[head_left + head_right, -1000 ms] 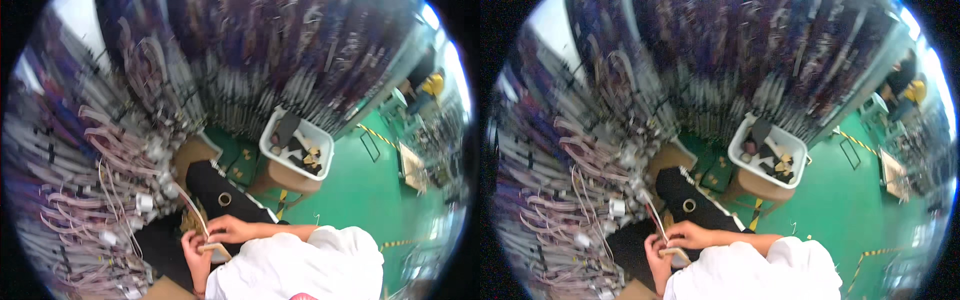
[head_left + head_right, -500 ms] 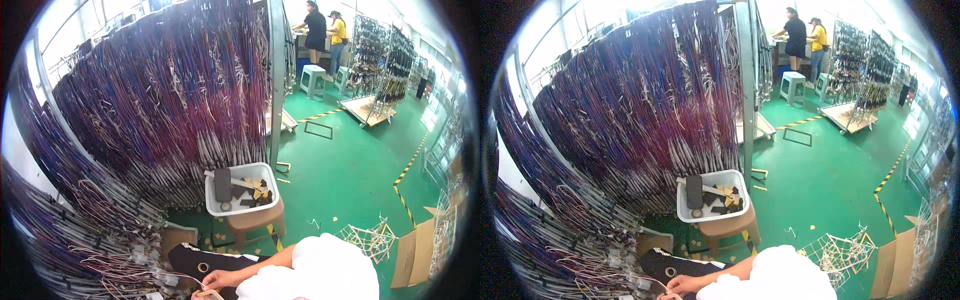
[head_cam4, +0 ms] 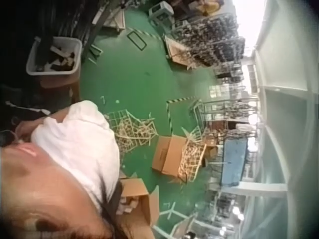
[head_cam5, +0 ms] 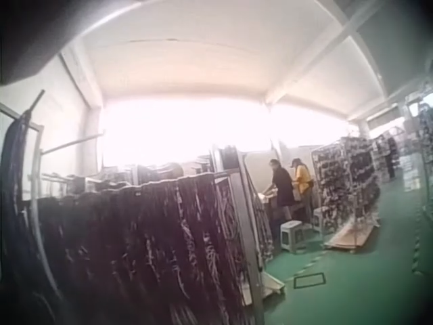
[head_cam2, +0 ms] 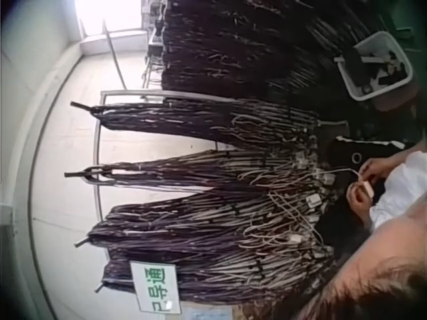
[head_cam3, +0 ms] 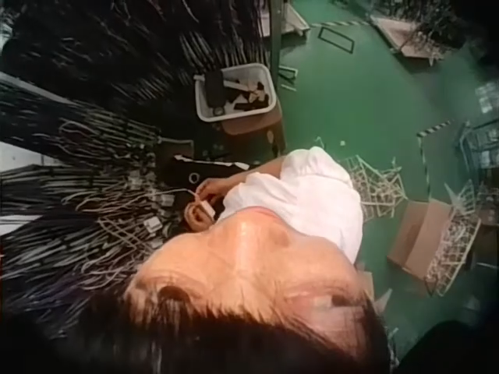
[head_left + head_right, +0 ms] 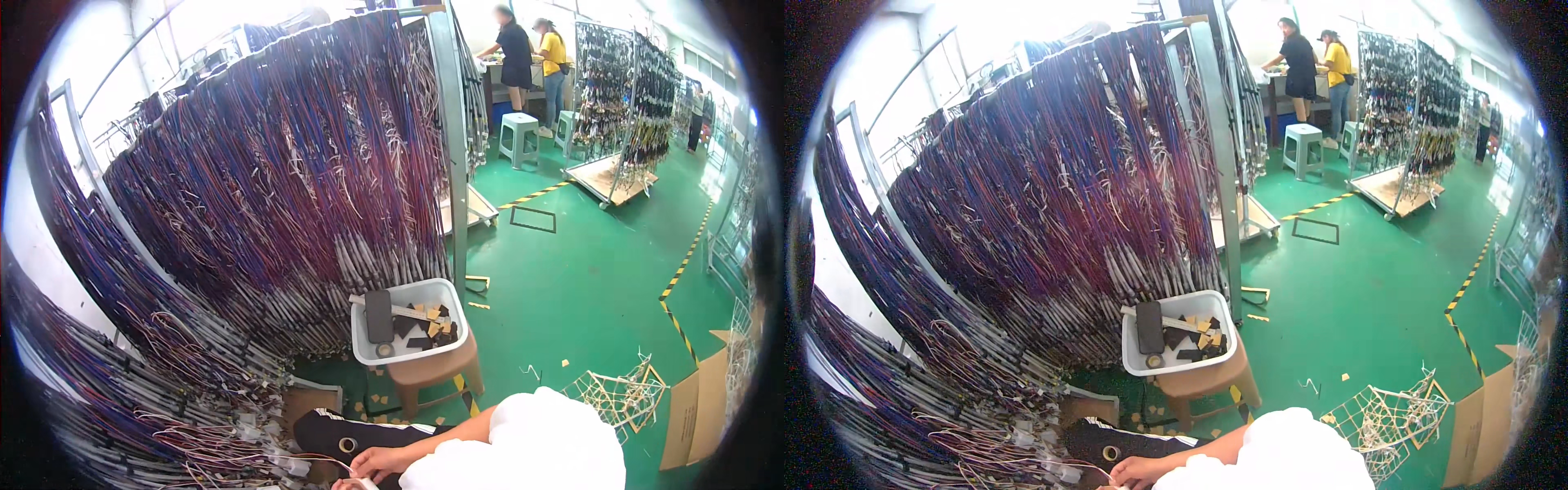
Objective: Assembling an electrical wire harness by applying tape to various wires and components.
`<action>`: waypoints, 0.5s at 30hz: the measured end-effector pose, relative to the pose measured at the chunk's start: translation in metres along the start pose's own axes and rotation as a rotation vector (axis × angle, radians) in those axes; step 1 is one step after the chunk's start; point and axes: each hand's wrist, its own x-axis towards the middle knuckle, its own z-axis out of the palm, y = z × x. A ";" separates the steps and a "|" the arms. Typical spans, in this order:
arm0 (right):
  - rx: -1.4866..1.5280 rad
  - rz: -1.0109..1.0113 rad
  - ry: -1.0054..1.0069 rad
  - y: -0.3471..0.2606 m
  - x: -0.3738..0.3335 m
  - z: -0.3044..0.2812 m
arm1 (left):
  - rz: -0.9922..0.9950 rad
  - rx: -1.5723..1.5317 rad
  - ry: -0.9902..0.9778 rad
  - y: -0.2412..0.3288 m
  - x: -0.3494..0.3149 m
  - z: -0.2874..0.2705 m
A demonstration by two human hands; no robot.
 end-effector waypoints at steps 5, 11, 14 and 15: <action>-0.068 -0.138 0.034 0.002 0.001 0.004 | -0.090 0.006 -0.041 0.009 0.004 -0.003; -0.414 -0.384 0.217 -0.005 -0.006 0.020 | -0.203 0.024 -0.098 0.022 0.006 -0.014; -0.428 -0.365 0.178 -0.004 -0.004 0.017 | -0.253 0.032 -0.118 0.032 0.011 -0.017; -0.380 -0.356 0.148 -0.001 -0.002 0.015 | -0.269 0.034 -0.125 0.035 0.012 -0.018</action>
